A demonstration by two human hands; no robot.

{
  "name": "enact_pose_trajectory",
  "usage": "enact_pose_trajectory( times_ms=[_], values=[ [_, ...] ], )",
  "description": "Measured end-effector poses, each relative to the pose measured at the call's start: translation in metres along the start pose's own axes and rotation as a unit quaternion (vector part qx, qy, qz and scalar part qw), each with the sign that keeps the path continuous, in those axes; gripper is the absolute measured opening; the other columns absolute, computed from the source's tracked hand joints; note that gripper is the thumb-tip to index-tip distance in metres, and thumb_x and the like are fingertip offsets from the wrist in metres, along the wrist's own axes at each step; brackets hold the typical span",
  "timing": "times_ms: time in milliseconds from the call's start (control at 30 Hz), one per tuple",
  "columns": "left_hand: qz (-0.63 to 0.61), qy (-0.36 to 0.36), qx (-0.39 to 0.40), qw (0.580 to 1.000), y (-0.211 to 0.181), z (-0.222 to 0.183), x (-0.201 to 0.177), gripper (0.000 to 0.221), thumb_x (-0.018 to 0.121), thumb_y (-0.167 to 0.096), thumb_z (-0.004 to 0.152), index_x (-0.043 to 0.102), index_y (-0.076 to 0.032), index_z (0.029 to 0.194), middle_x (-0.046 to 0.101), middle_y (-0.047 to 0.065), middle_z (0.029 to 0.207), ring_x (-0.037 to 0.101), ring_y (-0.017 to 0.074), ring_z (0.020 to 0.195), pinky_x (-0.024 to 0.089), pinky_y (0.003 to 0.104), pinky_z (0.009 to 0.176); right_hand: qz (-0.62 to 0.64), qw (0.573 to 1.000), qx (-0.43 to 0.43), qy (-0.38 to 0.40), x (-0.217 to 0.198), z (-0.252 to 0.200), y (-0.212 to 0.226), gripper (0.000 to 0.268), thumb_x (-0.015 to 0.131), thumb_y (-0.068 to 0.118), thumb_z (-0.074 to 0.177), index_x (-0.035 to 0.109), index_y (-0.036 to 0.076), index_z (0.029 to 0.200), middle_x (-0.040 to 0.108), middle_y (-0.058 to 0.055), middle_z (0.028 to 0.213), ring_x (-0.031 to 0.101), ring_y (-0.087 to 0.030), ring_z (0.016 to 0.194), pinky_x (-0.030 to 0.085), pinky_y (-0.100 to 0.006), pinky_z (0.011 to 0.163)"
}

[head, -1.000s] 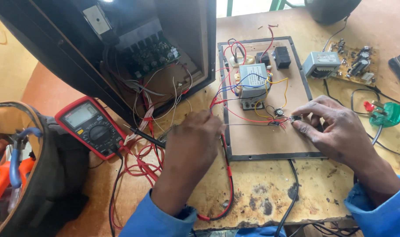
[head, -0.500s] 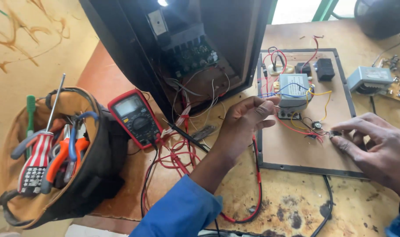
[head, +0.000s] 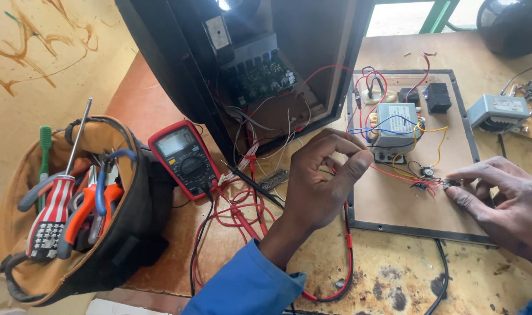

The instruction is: Diagnosing and testing electronic components on a circuit board using a multimeter and handling wires.

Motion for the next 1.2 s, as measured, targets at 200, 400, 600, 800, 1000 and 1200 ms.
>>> enact_pose_trajectory(
  times_ms=[200,400,600,800,1000,1200],
  values=[
    [0.010,-0.013,-0.001,1.000,-0.004,-0.001,-0.005,0.009,0.068,-0.022,0.095,0.068,-0.019,0.087,0.071,-0.003,0.101,0.067,0.0078,0.096,0.048,0.024,0.064,0.021,1.000,-0.015,-0.013,0.001,0.000,0.001,0.017,0.081,0.012,0.089,0.082,0.013,0.106,0.063,-0.002,0.089,0.049,-0.011,0.068,0.037,-0.025,0.059],
    [0.002,-0.034,-0.007,0.999,0.002,0.000,-0.010,0.006,0.070,-0.023,0.094,0.069,-0.021,0.088,0.072,-0.004,0.101,0.068,0.0066,0.097,0.049,0.023,0.062,0.029,0.999,-0.027,-0.018,0.001,-0.001,0.001,0.017,0.081,0.011,0.088,0.081,0.012,0.105,0.062,-0.002,0.090,0.048,-0.010,0.067,0.037,-0.023,0.057],
    [0.018,-0.042,0.006,0.999,-0.002,0.000,-0.013,0.007,0.068,-0.019,0.095,0.066,-0.018,0.088,0.072,-0.004,0.098,0.067,0.0068,0.093,0.045,0.024,0.061,0.008,1.000,-0.023,-0.015,0.001,0.000,0.001,0.017,0.081,0.014,0.089,0.081,0.013,0.106,0.063,-0.002,0.090,0.051,-0.011,0.070,0.039,-0.026,0.061],
    [0.063,-0.043,-0.006,0.997,-0.003,0.001,-0.013,0.011,0.061,-0.021,0.097,0.062,-0.017,0.087,0.069,-0.005,0.090,0.061,0.0081,0.084,0.045,0.028,0.061,-0.007,1.000,0.000,-0.009,-0.004,-0.002,0.008,0.021,0.081,0.015,0.088,0.082,0.017,0.109,0.065,-0.001,0.091,0.054,-0.012,0.073,0.042,-0.025,0.069],
    [0.084,-0.034,-0.002,0.996,0.001,0.001,-0.011,0.016,0.057,-0.026,0.098,0.061,-0.014,0.089,0.062,-0.003,0.083,0.057,0.0103,0.077,0.044,0.029,0.059,-0.033,0.999,0.023,0.012,-0.007,-0.001,0.016,0.020,0.080,0.020,0.088,0.083,0.020,0.108,0.069,0.000,0.095,0.057,-0.015,0.074,0.045,-0.027,0.072],
    [0.098,-0.025,-0.005,0.995,0.002,0.001,-0.009,0.017,0.057,-0.027,0.098,0.061,-0.013,0.089,0.062,-0.002,0.084,0.057,0.0101,0.075,0.044,0.028,0.054,-0.049,0.999,0.006,0.020,-0.008,0.000,0.018,0.023,0.080,0.022,0.086,0.083,0.022,0.109,0.069,0.001,0.095,0.059,-0.013,0.075,0.045,-0.027,0.074]
  ],
)
Point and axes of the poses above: each hand's wrist, its own z-axis towards the middle knuckle, its own x-axis out of the palm, y = z × x, the point moved 10 cm from there along z, towards the middle knuckle
